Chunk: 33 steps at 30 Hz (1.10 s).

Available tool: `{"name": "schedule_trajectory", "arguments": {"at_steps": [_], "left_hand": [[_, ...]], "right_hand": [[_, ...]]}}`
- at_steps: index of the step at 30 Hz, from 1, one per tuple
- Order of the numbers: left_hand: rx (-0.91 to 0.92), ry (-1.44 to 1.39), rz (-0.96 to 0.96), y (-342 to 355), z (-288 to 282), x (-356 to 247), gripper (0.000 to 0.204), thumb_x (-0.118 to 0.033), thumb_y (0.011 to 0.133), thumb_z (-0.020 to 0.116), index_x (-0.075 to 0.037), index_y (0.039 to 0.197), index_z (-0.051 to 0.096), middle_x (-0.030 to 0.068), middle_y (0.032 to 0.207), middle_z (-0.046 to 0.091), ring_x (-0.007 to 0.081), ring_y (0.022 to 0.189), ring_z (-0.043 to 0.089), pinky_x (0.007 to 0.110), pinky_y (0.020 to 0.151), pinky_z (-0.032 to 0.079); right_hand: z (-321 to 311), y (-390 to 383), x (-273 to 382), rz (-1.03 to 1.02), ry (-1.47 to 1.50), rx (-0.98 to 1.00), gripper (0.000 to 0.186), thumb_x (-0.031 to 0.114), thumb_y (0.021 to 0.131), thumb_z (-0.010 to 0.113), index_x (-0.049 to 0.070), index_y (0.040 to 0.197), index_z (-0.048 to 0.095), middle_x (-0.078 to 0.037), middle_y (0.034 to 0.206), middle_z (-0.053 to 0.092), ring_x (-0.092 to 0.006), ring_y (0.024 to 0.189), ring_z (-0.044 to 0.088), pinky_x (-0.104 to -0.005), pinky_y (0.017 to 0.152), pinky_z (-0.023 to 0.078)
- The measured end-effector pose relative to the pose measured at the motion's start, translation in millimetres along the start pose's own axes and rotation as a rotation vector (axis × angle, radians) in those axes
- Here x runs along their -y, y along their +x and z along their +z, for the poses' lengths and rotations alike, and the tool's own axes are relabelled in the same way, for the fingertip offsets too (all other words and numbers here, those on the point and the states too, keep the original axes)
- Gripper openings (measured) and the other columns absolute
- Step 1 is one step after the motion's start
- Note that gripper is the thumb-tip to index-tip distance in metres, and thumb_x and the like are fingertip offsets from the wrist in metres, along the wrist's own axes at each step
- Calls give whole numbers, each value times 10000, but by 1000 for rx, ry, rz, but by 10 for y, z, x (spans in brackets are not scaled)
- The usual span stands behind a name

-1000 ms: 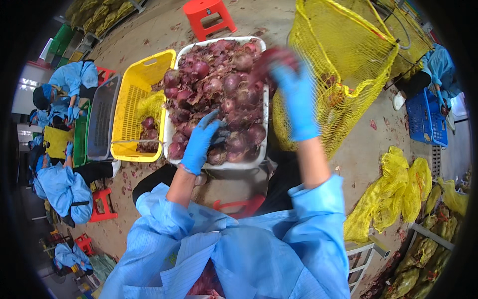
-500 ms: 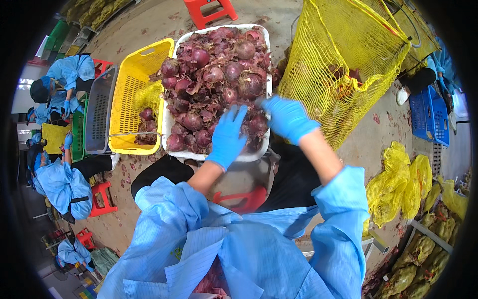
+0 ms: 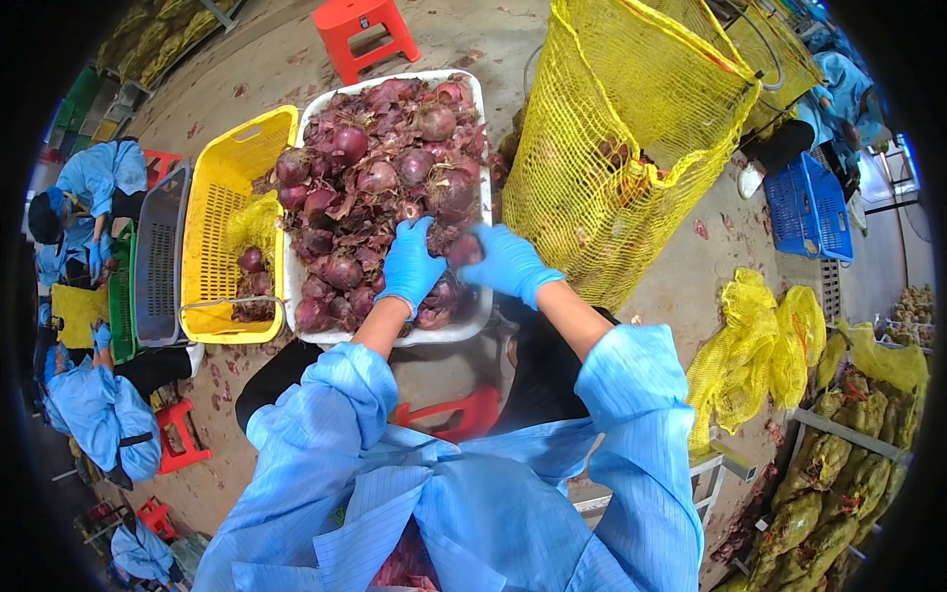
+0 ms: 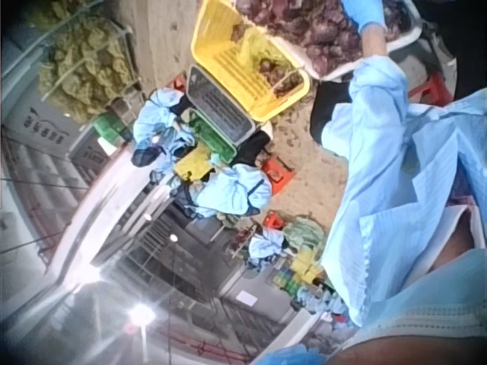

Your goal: The person sorts red onions from a white bin into a yellow mesh bag by hand.

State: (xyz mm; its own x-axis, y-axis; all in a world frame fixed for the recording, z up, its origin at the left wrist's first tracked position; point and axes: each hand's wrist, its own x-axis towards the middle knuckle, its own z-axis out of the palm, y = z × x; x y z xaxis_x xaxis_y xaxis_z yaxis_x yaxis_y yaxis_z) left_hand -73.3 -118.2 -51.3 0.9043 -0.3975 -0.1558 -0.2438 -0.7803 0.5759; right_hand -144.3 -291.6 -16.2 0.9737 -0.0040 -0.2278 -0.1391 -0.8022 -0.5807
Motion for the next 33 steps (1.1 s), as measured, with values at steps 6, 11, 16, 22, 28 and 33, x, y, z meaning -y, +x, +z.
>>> {"name": "schedule_trajectory", "arguments": {"at_steps": [6, 11, 16, 22, 28, 33], "left_hand": [[-12, -167, -32, -13, -149, 171, 637, -251, 690, 740, -105, 1272, 526, 184, 1288, 502, 350, 1097, 561, 416, 943, 466], [7, 27, 54, -40, -99, 101, 733, -312, 666, 757, -136, 1327, 495, 201, 1185, 564, 374, 1079, 566, 434, 900, 489], [68, 216, -5, -25, -27, 3, 710, -326, 644, 769, -95, 1272, 532, 205, 1097, 587, 384, 1001, 597, 453, 844, 511], [-42, -126, 25, 38, 94, 161, 531, -287, 657, 749, -20, 1094, 612, 203, 1029, 638, 353, 957, 620, 435, 838, 512], [335, -1869, -368, -126, -422, 359, 476, -325, 876, 598, -64, 1267, 523, 130, 1247, 576, 313, 1164, 536, 487, 936, 483], [339, -2162, -375, -315, -599, 203, 545, -401, 897, 595, -78, 1318, 472, 162, 1315, 516, 352, 1202, 495, 506, 931, 497]], "right_hand": [[-1146, -236, 2, 71, 654, -540, 537, 291, 788, 729, -29, 1182, 556, -104, 1067, 621, -178, 944, 586, -308, 870, 479], [-1968, -66, -454, 66, 187, -1010, 619, 320, 772, 748, 0, 1255, 532, -169, 1141, 615, -272, 1022, 595, -358, 924, 460], [-1319, -112, -174, -36, -236, -778, 473, 359, 800, 680, 83, 1179, 623, -197, 1100, 636, -354, 1014, 605, -429, 876, 476], [335, -173, 240, -42, -376, 136, 224, 243, 794, 625, 73, 939, 649, -187, 870, 665, -329, 801, 670, -443, 688, 533], [1103, -93, 208, -161, -708, -94, 420, 106, 827, 556, 62, 1244, 538, -134, 915, 602, -245, 772, 636, -367, 596, 516], [1270, -6, 109, -135, -692, -73, 692, 95, 703, 672, 39, 1346, 421, -195, 997, 537, -312, 839, 604, -400, 653, 531]]}}
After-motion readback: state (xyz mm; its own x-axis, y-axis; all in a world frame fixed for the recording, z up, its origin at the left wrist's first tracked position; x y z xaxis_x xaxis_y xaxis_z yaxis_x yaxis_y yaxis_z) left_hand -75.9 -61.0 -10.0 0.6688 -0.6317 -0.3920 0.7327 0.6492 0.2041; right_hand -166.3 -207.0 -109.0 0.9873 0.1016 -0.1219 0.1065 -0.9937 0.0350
